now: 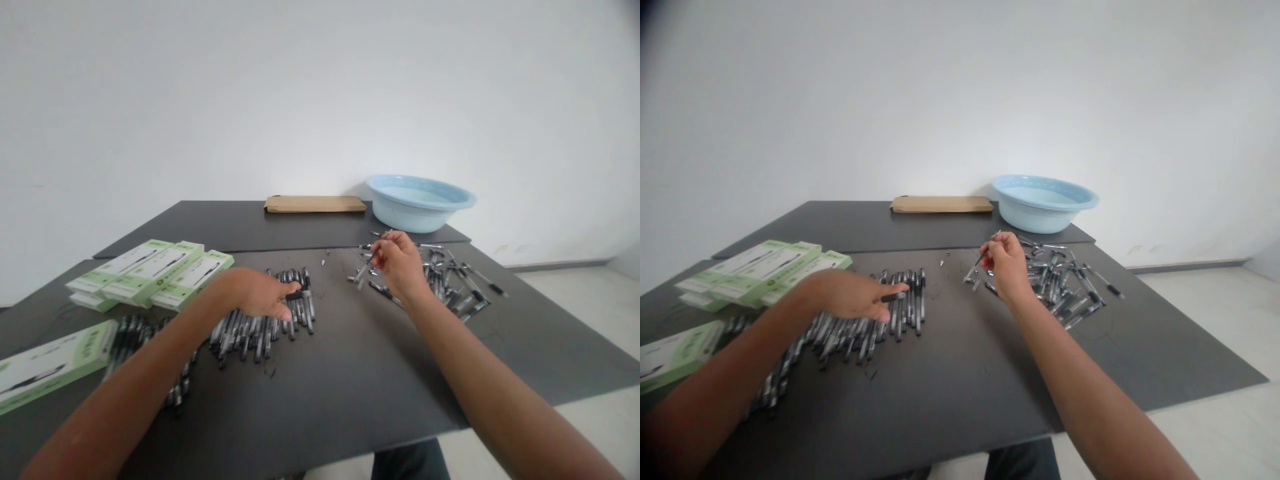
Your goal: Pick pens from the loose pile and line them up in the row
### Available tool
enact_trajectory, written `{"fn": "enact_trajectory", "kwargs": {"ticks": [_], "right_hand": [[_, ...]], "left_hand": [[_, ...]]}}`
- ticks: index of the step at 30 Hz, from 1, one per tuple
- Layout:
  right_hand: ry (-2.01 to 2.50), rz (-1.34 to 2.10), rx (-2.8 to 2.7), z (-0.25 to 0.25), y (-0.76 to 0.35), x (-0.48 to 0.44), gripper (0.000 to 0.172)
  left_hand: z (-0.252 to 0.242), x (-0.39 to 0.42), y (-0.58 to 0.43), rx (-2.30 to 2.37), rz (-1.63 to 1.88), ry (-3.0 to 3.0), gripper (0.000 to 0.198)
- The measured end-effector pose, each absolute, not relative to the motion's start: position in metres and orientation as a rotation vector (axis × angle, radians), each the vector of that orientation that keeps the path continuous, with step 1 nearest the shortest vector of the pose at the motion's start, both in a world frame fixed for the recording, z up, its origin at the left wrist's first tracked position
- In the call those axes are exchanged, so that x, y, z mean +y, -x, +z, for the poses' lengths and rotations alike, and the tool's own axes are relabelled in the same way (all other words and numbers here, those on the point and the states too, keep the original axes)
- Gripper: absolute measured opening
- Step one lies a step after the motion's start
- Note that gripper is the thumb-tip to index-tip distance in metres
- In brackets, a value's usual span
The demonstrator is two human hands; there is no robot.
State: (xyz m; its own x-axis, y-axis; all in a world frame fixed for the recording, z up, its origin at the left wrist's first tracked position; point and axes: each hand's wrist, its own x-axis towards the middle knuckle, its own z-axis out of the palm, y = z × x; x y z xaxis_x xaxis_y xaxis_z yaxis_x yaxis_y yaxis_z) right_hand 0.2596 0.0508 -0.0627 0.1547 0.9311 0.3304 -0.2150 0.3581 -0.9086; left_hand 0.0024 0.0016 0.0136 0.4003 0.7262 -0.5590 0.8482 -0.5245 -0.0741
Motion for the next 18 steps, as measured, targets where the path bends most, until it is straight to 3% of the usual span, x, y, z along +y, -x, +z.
{"fn": "enact_trajectory", "kwargs": {"ticks": [18], "right_hand": [[0.437, 1.415, -1.115, -0.065, -0.238, 0.013, 0.014]], "left_hand": [[-0.001, 0.015, -0.007, 1.25, -0.859, -2.31, 0.073]]}}
